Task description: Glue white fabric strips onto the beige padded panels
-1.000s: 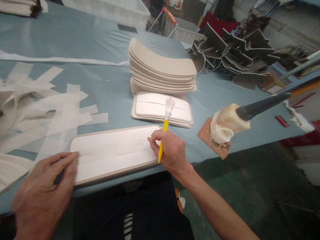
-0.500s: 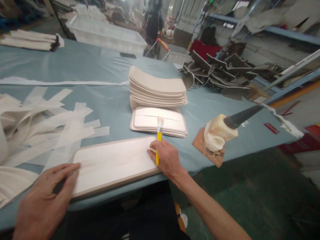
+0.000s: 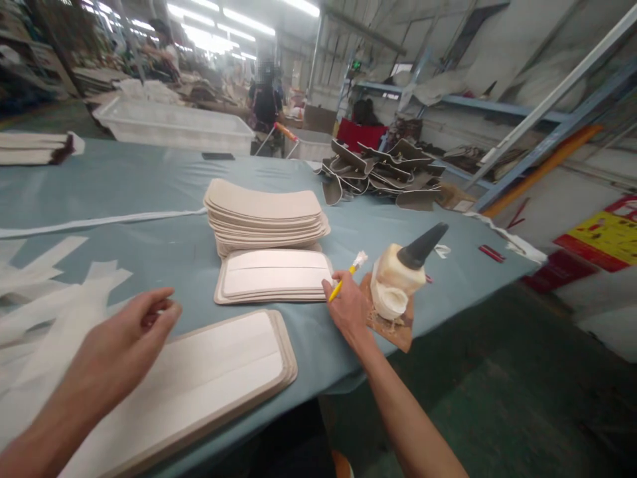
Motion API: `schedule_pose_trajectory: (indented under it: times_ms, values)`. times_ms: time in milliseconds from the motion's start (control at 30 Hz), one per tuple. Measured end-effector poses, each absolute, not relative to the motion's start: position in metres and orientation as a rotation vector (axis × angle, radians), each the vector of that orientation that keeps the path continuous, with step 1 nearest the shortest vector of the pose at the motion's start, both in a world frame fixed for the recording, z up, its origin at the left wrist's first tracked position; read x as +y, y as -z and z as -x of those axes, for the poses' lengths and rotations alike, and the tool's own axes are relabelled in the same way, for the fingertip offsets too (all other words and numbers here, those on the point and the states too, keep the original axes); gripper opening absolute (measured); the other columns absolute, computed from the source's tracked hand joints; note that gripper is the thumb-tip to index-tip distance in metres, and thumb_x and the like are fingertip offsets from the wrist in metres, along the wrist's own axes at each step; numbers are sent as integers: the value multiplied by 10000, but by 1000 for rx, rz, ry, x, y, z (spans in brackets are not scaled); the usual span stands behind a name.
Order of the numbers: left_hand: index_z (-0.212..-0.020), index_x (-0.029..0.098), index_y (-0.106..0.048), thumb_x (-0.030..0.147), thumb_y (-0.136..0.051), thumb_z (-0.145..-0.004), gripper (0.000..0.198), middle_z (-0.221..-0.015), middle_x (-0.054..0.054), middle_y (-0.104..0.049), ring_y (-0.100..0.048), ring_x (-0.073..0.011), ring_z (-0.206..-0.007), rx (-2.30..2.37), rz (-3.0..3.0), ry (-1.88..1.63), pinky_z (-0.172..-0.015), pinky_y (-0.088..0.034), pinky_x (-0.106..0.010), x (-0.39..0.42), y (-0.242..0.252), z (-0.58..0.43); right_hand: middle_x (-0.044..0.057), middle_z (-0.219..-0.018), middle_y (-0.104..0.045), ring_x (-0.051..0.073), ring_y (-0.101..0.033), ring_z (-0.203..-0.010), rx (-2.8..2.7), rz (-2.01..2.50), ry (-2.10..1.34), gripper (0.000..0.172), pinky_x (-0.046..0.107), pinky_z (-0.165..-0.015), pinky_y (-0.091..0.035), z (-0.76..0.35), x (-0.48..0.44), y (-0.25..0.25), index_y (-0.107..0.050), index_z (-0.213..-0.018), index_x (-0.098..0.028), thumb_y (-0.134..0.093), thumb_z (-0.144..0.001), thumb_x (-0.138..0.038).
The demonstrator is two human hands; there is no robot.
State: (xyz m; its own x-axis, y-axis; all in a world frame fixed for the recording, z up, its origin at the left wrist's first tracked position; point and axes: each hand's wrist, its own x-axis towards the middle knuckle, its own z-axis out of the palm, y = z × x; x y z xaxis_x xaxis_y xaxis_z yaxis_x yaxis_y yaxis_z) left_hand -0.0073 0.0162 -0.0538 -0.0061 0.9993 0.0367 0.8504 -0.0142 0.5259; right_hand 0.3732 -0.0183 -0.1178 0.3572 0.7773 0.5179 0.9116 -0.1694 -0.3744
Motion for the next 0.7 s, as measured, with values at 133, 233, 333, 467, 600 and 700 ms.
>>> schedule_pose_trajectory:
  times_ms: [133,233,333,467,600,700]
  values:
    - [-1175,134,-667,552,-497,-779,601,-1160,-150,-759,-712,-314,-1071,1730,-1884,-555,-949,-531,-395,71,49,-51,96,-886,-739,271,-711,-826,-1476,2062,224,341,320,-703,-444,-378,-1,121,-599,-1122,-172,-630,-974,-477]
    - [-1029,175,-690,526,-559,-746,469,-1039,-108,-765,-701,-298,-984,1772,-1880,-559,-887,-519,-371,95,63,-73,101,-887,-741,277,-710,-826,-1497,2144,168,379,319,-698,-416,-377,7,120,-594,-1143,-170,-659,-956,-493]
    - [-866,201,-672,484,-617,-715,325,-913,-77,-738,-671,-284,-930,1812,-1842,-584,-837,-491,-350,108,77,-83,116,-901,-742,292,-705,-845,-1496,2218,122,416,328,-706,-401,-379,10,120,-589,-1162,-166,-687,-939,-503]
    - [-761,209,-646,464,-677,-657,277,-789,-53,-685,-636,-265,-876,1828,-1715,-645,-774,-460,-328,113,87,-84,133,-946,-736,307,-696,-897,-1459,2249,122,438,344,-739,-399,-383,14,120,-597,-1164,-166,-706,-924,-515]
    - [-803,183,-675,517,-717,-629,379,-653,-24,-635,-587,-209,-669,1768,-1461,-686,-635,-444,-308,114,88,-82,121,-954,-731,296,-682,-916,-1477,2205,107,401,348,-779,-411,-386,16,123,-599,-1161,-167,-709,-930,-476]
    - [-818,153,-670,517,-756,-609,429,-618,-18,-620,-534,-169,-565,1694,-1261,-727,-535,-414,-282,113,82,-86,127,-978,-732,296,-675,-934,-1491,2158,117,404,359,-818,-425,-388,17,128,-599,-1155,-159,-705,-929,-477]
